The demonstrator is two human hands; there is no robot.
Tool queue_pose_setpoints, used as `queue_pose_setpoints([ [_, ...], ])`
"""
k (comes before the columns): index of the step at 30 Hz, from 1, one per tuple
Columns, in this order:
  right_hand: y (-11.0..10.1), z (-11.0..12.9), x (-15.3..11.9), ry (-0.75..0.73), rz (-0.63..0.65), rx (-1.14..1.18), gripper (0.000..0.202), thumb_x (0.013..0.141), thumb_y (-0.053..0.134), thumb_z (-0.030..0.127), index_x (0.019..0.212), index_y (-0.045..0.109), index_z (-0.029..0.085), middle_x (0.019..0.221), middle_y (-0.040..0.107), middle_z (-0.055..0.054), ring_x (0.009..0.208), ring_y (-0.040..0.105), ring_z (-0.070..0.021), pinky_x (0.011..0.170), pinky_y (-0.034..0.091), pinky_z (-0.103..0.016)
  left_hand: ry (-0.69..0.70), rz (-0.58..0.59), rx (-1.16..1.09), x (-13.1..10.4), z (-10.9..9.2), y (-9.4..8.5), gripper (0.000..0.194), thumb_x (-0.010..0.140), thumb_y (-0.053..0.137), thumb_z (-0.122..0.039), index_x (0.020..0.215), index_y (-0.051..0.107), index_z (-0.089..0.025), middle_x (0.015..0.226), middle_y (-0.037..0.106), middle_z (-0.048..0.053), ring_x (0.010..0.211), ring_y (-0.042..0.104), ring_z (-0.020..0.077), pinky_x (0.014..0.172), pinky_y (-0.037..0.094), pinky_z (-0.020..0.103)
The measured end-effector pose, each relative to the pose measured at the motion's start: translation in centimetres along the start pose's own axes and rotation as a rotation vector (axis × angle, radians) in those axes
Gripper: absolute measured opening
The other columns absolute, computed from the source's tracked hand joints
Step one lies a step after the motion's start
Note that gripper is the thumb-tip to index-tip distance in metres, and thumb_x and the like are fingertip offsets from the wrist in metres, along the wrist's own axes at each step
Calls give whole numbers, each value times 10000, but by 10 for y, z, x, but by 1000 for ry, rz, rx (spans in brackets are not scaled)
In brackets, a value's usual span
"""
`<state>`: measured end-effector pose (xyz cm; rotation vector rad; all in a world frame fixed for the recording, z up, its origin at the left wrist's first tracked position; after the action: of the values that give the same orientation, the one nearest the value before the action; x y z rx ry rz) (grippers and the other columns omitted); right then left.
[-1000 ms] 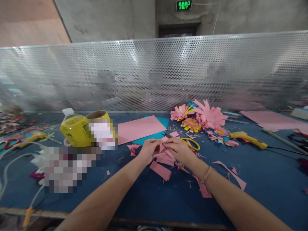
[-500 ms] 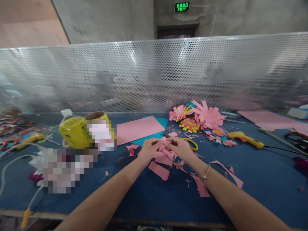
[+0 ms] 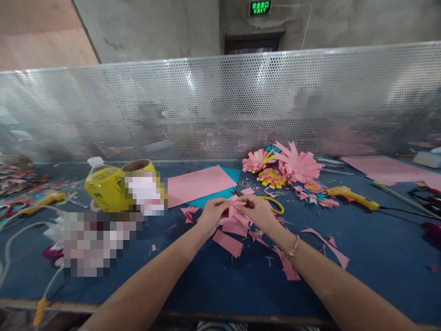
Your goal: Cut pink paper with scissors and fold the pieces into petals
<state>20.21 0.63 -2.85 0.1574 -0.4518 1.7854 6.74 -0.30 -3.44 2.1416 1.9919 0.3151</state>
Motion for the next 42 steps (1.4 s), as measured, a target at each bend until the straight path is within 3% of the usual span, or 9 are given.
queue_pose_setpoints([
  [5, 4, -9, 3, 50, 44, 108, 169, 614, 576, 215, 773, 581, 160, 755, 605, -10, 692, 550, -114, 654, 446, -242, 68, -24, 127, 4, 4, -4, 226, 576, 610, -321, 524, 520, -120, 476, 441, -33, 449, 369, 50, 469, 311, 199],
  [14, 4, -13, 2, 77, 34, 108, 190, 577, 609, 229, 745, 566, 151, 709, 577, -6, 667, 526, -115, 626, 429, -245, 130, 22, 333, 8, 5, -7, 225, 604, 580, -342, 559, 539, -125, 494, 467, -20, 479, 407, 73, 493, 329, 214],
  [21, 6, -7, 0, 104, 18, 175, 215, 550, 637, 243, 738, 584, 155, 708, 579, -4, 652, 517, -112, 638, 427, -256, 82, 33, 148, 4, 2, -4, 223, 572, 602, -314, 498, 500, -129, 442, 442, -24, 436, 394, 72, 476, 338, 223],
  [27, 9, -6, -2, 270, 15, 353, 254, 587, 621, 359, 695, 585, 132, 617, 555, 4, 550, 509, -86, 603, 445, -259, 89, 3, 64, 0, 1, -2, 225, 572, 609, -314, 515, 498, -127, 504, 449, -21, 469, 394, 68, 468, 331, 207],
  [32, 8, -7, -1, 240, -23, 287, 235, 590, 620, 352, 664, 577, 133, 544, 536, 19, 509, 496, -80, 543, 430, -229, 64, 29, -10, 0, 1, 0, 311, 656, 519, -383, 484, 440, -136, 438, 380, -36, 408, 355, 61, 430, 307, 206],
  [38, 5, -6, 0, 159, -30, 154, 228, 621, 588, 353, 640, 569, 127, 520, 514, 23, 471, 454, -73, 481, 385, -213, 160, 24, 202, 4, 1, -3, 177, 602, 582, -281, 551, 511, -127, 504, 455, -27, 478, 417, 72, 492, 354, 206],
  [42, 3, -3, 0, 100, -42, 29, 208, 645, 560, 331, 632, 573, 124, 530, 516, 15, 492, 451, -78, 474, 364, -207, 164, 25, 234, 3, 1, -4, 195, 629, 549, -284, 518, 495, -133, 464, 460, -28, 438, 411, 69, 463, 344, 207],
])
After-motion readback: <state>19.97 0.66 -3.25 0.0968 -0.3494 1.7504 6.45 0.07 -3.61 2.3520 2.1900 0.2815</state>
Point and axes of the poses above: each hand's wrist, its own x-axis towards the middle knuckle, its own y-axis out of the palm, z = x × y, the point moved 2 cm from there along x, towards the middle knuckle
